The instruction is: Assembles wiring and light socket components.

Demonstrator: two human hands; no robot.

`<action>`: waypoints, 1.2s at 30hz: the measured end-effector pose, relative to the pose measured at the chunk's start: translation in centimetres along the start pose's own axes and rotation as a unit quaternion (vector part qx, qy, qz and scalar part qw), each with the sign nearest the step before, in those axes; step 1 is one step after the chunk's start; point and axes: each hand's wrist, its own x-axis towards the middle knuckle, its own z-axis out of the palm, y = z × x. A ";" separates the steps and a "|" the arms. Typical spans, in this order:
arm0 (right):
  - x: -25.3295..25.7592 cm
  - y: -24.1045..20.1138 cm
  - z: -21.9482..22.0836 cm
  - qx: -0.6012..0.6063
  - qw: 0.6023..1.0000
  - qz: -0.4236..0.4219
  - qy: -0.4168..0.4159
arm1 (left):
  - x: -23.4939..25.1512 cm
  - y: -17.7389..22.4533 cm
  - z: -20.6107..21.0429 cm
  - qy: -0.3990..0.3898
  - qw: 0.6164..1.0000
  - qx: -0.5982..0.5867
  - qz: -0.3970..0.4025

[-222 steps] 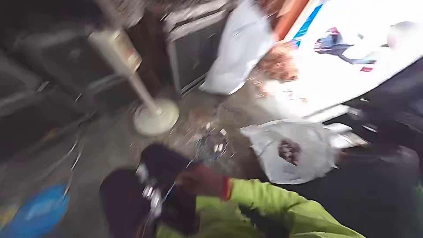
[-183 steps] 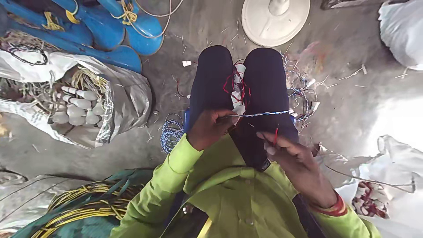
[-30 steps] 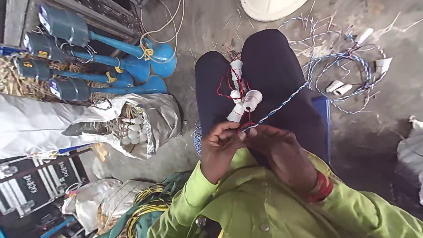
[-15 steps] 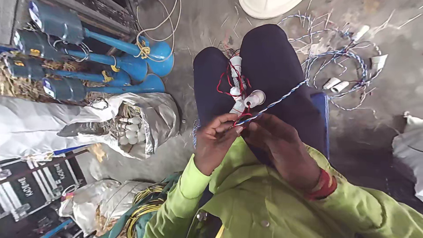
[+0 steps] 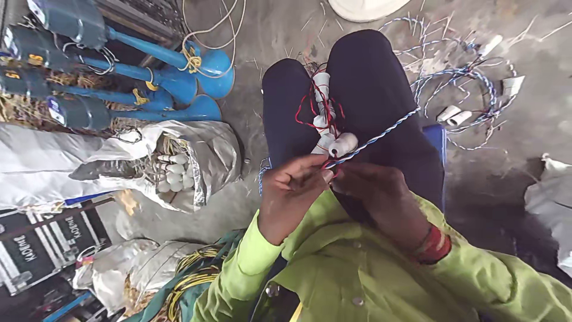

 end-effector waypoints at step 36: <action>0.4 -1.5 0.2 0.235 0.933 0.271 0.028 | 0.8 -4.7 0.5 0.035 0.929 0.306 0.207</action>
